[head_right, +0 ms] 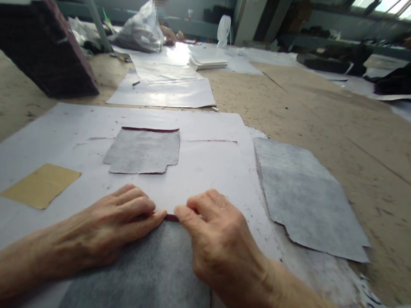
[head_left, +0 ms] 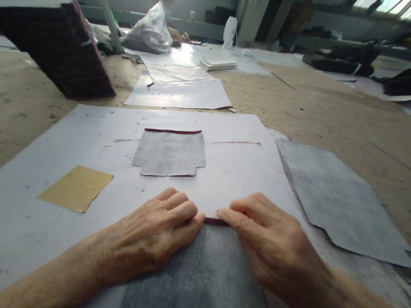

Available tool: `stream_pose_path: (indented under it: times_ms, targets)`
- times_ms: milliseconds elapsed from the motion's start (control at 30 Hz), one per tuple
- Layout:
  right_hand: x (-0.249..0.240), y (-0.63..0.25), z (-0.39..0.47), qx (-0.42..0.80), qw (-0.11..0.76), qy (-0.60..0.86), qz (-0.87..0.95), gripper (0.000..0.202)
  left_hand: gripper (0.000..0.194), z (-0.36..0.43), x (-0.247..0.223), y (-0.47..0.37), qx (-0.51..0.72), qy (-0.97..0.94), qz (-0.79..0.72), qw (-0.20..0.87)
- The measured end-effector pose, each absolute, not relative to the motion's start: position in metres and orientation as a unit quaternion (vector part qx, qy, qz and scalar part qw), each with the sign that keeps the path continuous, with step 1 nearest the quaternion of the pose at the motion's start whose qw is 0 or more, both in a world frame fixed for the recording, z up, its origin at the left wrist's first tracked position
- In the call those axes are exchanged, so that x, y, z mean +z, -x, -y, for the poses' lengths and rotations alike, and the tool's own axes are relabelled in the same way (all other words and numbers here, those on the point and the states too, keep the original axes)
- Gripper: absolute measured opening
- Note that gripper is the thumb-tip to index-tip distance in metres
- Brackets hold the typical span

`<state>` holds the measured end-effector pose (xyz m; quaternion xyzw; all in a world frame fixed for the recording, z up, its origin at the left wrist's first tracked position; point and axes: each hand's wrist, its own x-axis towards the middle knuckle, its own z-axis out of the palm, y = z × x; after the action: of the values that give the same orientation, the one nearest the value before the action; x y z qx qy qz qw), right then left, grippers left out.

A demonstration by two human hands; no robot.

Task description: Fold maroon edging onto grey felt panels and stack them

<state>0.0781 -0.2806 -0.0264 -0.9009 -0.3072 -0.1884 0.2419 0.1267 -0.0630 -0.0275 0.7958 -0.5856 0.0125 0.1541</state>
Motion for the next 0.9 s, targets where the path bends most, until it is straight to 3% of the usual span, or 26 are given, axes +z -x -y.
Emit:
stream_pose_path:
  times_ms: [333,900]
  targets:
    - [-0.044,-0.073,0.271,-0.18,0.198,0.879,0.394,0.032,0.033,0.032,-0.03,-0.132,0.021,-0.803,0.556,0.215]
    - [-0.017,-0.089,0.247,-0.098,0.049,0.899,0.424,0.061,0.03,0.014,-0.024,-0.139,0.029,-0.787,0.595,0.16]
